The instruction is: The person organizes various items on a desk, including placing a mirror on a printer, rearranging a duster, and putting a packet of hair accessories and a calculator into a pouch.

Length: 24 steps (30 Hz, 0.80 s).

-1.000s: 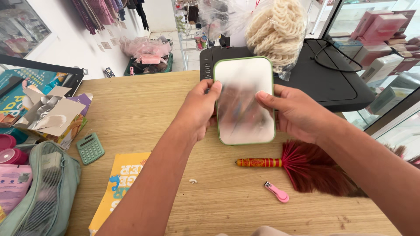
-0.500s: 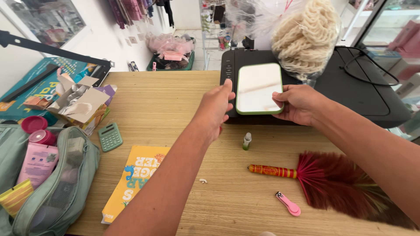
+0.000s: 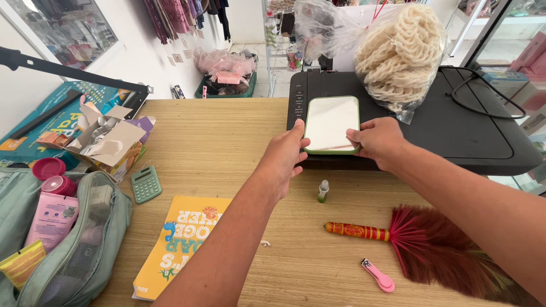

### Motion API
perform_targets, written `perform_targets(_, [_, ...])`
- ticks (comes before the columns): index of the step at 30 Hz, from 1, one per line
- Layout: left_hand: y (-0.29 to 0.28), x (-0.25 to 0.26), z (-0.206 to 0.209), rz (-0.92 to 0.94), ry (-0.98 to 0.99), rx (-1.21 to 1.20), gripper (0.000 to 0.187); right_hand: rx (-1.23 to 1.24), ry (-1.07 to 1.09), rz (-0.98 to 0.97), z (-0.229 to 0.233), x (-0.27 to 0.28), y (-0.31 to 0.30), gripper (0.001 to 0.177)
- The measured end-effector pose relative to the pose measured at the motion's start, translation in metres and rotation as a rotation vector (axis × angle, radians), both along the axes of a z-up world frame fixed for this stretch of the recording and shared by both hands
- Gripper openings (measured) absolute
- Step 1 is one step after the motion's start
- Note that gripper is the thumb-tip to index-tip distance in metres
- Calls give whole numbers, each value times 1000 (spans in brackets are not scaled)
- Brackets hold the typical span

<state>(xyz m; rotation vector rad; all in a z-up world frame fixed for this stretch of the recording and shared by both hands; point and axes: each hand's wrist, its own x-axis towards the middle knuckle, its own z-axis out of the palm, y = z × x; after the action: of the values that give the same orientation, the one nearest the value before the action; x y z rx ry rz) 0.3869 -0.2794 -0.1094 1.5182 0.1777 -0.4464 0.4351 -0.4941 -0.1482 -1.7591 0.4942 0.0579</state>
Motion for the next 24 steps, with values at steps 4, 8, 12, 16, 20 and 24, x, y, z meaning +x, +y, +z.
perform_targets(4, [-1, 2, -3, -10, 22, 9, 69, -93, 0, -63, 7, -2, 10, 31])
perform_targets(8, [0, 1, -9, -18, 45, 21, 70, -246, -12, 1, 17, -2, 15, 42])
perform_targets(12, [2, 2, -9, -8, 26, 21, 69, -449, 29, 81, 25, -1, 19, 53])
perform_targets(16, [1, 1, -6, -8, 26, 7, 69, -486, 40, 121, 23, 0, 15, 55])
perform_targets(20, [1, -2, -2, -38, 46, 37, 69, -567, 26, 102, 11, 9, 2, 60])
perform_targets(24, [5, -1, 0, -15, 54, 38, 69, -777, -249, -106, 13, 30, -50, 94])
